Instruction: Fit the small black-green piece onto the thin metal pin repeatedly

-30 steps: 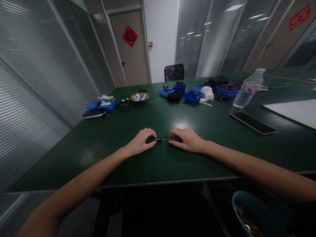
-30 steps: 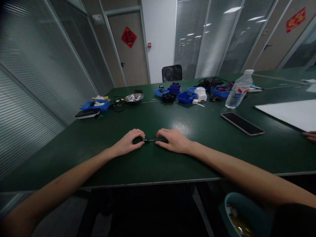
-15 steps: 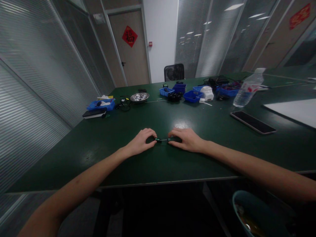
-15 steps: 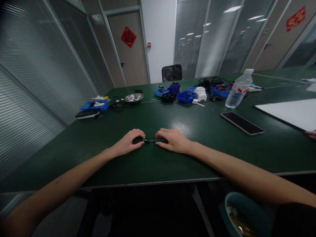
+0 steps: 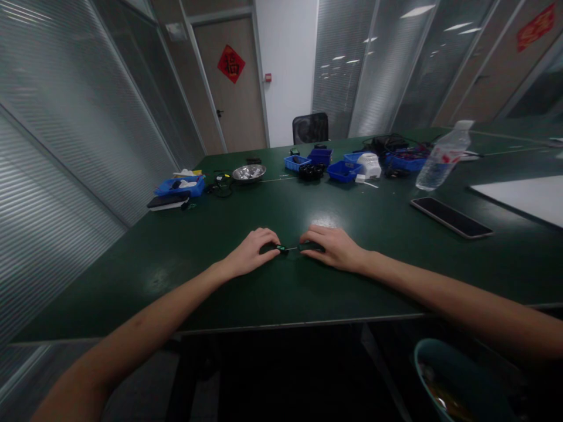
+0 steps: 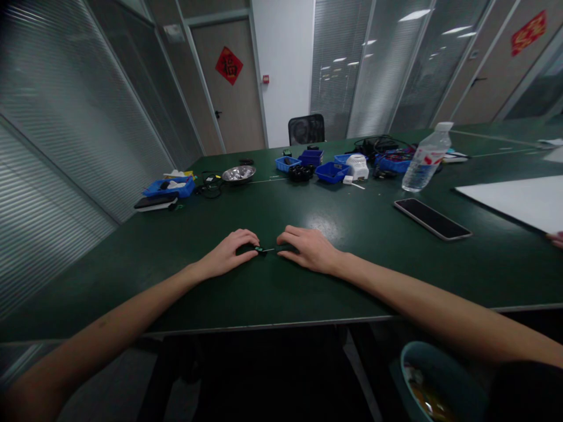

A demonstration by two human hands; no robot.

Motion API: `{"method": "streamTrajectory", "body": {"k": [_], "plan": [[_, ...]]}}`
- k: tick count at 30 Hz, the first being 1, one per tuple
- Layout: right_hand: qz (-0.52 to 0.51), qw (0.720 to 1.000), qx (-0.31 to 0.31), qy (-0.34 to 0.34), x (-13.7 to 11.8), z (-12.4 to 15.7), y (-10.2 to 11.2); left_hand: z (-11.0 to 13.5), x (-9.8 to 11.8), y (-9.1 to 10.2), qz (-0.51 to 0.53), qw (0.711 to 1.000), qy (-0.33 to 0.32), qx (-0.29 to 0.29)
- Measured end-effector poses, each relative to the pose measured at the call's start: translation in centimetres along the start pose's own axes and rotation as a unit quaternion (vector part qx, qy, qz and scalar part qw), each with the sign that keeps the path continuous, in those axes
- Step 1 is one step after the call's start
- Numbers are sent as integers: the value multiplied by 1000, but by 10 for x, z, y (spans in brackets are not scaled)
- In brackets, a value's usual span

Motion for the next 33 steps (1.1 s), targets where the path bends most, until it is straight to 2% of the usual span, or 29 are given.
{"method": "streamTrajectory", "body": {"k": [19,27,33], "plan": [[20,1000,-17,8,-2,0,-1,0,-1,0,0,1000,4,-10],[25,999,-31,-12,0,0,-6,0,-3,-1,1,1000,-3,-4],[-20,998,-50,-38,1,-2,-8,0,-1,-1,-5,1000,1,-5]]}}
Point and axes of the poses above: each hand's wrist, its own z-axis away from the middle knuckle, its own y-axis out of the back of the hand, x = y × z, the point moved 4 cm from there along -z, towards the middle knuckle, and after that the axes turned 2 degrees about -z, right-handed, at the moved point
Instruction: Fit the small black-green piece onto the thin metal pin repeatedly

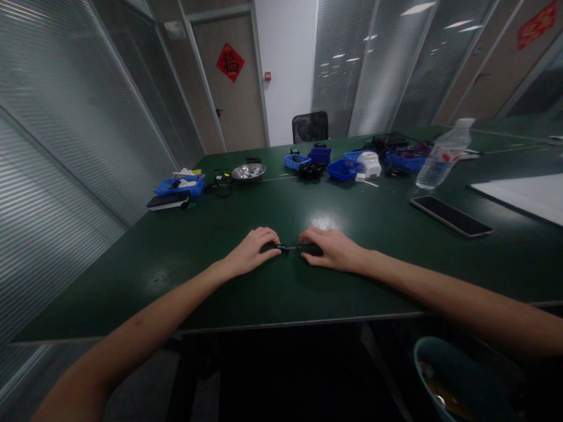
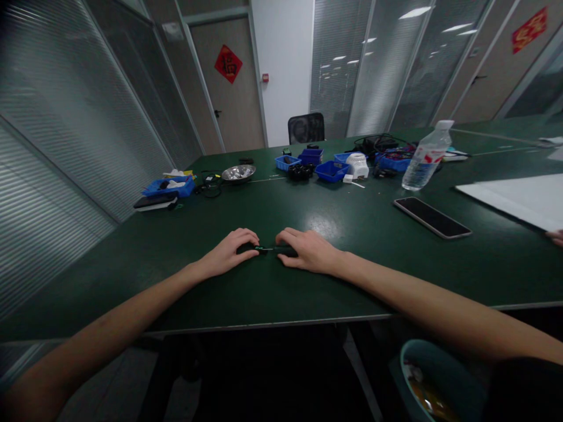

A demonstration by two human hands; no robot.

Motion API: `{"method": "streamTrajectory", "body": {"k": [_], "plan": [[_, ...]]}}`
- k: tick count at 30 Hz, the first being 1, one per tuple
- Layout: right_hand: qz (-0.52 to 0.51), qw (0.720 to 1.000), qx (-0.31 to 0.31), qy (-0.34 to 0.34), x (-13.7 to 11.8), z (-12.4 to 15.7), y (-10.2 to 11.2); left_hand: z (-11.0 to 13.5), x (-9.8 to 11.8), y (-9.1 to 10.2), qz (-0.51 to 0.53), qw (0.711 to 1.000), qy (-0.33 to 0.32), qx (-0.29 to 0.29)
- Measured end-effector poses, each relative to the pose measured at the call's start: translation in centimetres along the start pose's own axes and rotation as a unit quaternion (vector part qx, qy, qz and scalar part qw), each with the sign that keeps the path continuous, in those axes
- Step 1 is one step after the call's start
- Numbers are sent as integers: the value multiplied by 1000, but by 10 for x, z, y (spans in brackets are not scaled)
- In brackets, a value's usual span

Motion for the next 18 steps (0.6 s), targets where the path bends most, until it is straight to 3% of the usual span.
{"method": "streamTrajectory", "body": {"k": [12,18], "plan": [[-31,999,-5,10,-7,0,6,0,1,1,-1,1000,1,3],[-43,999,10,-28,-1,0,2,-2,0,0,0,1000,3,2]]}}
Point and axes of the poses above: each hand's wrist, its own z-axis away from the middle knuckle, its own y-axis out of the back of the hand, x = y × z, the point moved 4 cm from there along -z, towards the middle knuckle, and after that the axes turned 2 degrees about -z, right-handed, at the moved point
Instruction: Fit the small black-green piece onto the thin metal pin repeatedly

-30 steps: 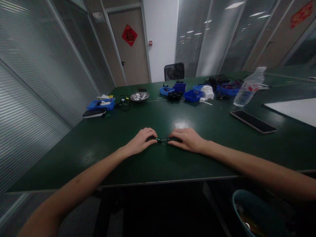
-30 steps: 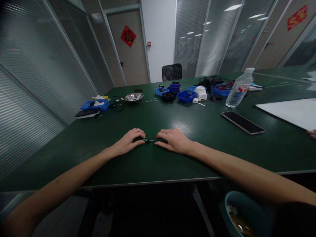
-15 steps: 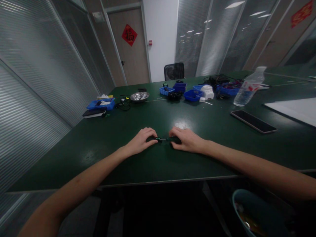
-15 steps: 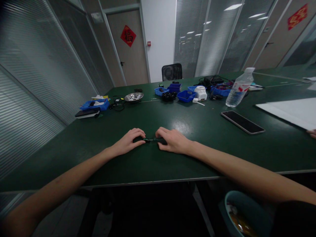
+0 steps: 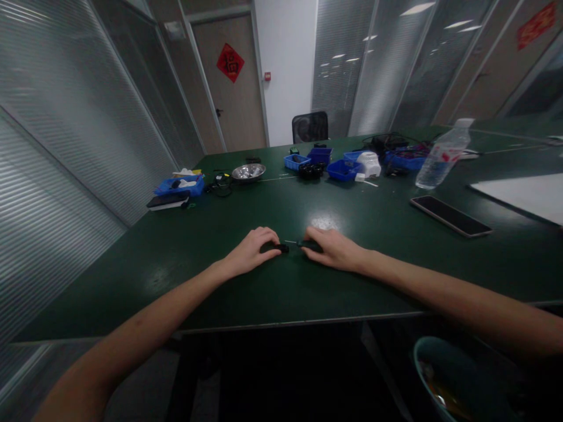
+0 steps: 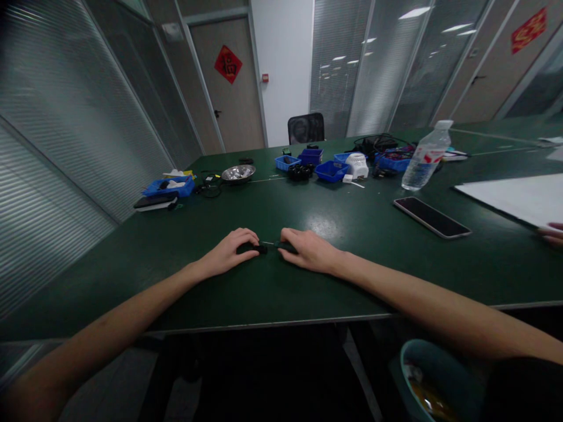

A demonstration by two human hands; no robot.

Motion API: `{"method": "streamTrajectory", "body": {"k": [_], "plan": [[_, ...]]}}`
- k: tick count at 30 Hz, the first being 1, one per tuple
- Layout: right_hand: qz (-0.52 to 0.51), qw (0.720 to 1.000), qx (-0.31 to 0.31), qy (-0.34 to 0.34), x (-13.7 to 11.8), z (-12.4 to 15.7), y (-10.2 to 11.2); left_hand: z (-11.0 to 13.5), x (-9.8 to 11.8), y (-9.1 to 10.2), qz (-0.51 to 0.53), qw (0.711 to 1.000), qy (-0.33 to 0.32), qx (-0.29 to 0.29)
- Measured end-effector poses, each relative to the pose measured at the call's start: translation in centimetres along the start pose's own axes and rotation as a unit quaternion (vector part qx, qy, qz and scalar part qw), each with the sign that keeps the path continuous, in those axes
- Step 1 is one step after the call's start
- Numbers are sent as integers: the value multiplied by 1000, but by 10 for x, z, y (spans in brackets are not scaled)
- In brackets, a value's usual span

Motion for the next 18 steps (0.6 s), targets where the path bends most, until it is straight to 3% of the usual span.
{"method": "streamTrajectory", "body": {"k": [18], "plan": [[55,995,36,-81,11,-2,4,1,0,0,-5,1000,1,-3]]}}
Point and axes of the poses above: each hand's wrist, its own z-axis away from the middle knuckle, its own y-axis out of the back of the hand, x = y × z, the point moved 4 cm from there along -z, towards the middle knuckle, and after that the axes turned 2 degrees about -z, right-handed, at the moved point
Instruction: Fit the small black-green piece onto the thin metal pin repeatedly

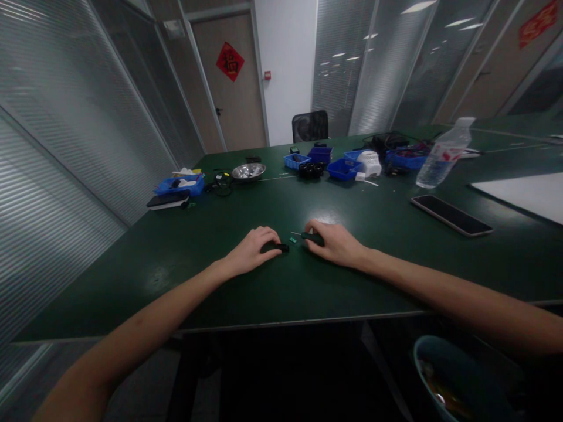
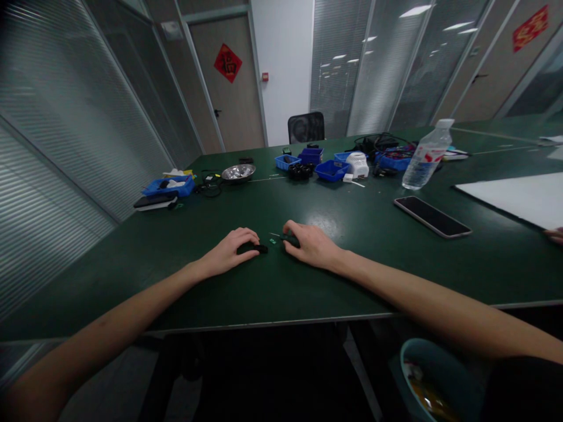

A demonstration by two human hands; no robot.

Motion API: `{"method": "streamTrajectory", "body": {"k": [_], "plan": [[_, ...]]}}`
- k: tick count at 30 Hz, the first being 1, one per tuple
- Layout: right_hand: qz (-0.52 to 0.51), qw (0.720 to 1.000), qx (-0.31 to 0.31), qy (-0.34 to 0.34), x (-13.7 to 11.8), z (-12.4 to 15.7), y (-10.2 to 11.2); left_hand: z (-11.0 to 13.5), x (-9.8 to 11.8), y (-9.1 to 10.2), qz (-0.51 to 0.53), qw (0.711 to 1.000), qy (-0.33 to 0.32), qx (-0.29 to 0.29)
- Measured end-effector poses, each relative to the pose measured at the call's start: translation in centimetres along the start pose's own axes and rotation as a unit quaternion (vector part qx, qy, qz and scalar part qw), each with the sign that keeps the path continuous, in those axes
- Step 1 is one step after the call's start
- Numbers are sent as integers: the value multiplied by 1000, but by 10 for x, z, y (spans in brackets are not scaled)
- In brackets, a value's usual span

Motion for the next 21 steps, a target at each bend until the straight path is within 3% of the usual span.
{"method": "streamTrajectory", "body": {"k": [11,21], "plan": [[77,995,-28,-56,4,-3,-2,1,2,1,-8,1000,-2,-10],[71,995,-36,-67,0,-3,1,1,3,1,-9,1000,-4,-8]]}}
Point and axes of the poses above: each hand's wrist, its own z-axis away from the middle knuckle, its own y-axis out of the back of the hand, x = y × z, the point moved 4 cm from there along -z, towards the middle knuckle, and after that the axes turned 2 degrees about -z, right-handed, at the moved point
